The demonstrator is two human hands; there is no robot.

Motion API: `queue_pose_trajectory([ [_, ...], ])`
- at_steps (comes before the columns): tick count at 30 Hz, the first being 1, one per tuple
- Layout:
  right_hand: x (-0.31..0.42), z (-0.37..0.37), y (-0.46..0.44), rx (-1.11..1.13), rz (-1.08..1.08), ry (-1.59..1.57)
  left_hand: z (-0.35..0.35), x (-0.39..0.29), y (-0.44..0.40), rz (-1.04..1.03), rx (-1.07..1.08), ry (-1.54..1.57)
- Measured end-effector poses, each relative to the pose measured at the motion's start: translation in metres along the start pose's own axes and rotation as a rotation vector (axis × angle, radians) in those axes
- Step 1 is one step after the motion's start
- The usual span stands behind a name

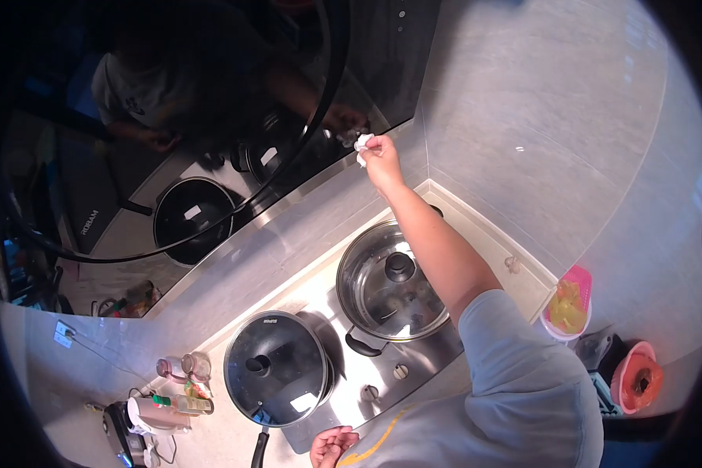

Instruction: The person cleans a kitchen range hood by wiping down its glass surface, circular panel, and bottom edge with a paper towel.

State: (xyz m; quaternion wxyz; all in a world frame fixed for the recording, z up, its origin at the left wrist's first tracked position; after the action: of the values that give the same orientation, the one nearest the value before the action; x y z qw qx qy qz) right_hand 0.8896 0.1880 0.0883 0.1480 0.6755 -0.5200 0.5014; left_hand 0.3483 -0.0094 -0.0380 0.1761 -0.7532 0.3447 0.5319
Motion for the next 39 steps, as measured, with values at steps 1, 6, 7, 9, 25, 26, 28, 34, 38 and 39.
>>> queue_pose_trajectory([
  [1,0.003,0.002,0.004,-0.050,-0.006,-0.142,0.004,-0.003,0.005,-0.010,-0.004,0.010],
  [6,0.030,-0.011,0.016,-0.097,0.027,-0.501,0.028,-0.002,0.027,-0.049,-0.021,0.050],
  [7,0.031,-0.015,0.016,-0.072,0.046,-0.527,0.034,-0.001,0.034,-0.043,-0.035,0.044],
  [9,0.032,-0.022,0.014,-0.112,0.053,-0.429,0.047,0.006,0.044,-0.051,-0.036,0.035],
  [25,0.006,-0.133,0.136,0.175,-0.209,-0.483,0.098,-0.003,0.072,0.103,0.074,-0.055],
  [26,0.003,-0.132,0.155,0.264,-0.281,-0.611,0.098,-0.008,0.073,0.084,0.080,-0.031],
  [28,-0.003,-0.121,0.189,0.357,-0.378,-0.873,0.125,0.002,0.086,0.072,0.126,-0.013],
  [34,-0.027,-0.094,0.286,0.525,-0.646,-1.151,0.099,-0.042,0.104,-0.065,-0.151,-0.024],
  [38,-0.020,-0.100,0.340,0.520,-0.718,-1.127,0.107,-0.055,0.118,-0.059,-0.149,-0.018],
  [39,-0.022,-0.099,0.351,0.488,-0.744,-1.076,0.107,-0.058,0.122,-0.053,-0.176,-0.032],
])
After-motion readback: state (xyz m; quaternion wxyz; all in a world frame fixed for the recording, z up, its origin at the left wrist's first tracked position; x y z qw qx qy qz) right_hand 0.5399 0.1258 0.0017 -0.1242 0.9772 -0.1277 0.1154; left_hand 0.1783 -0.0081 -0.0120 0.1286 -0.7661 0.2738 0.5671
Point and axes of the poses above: each hand's wrist, its own y-axis away from the middle knuckle, its own z-axis out of the back of the hand, x = y × z, the point moved 3 cm from there along -y, towards the middle knuckle, and after that the axes turned 6 degrees about -y, right-handed, at the moved point
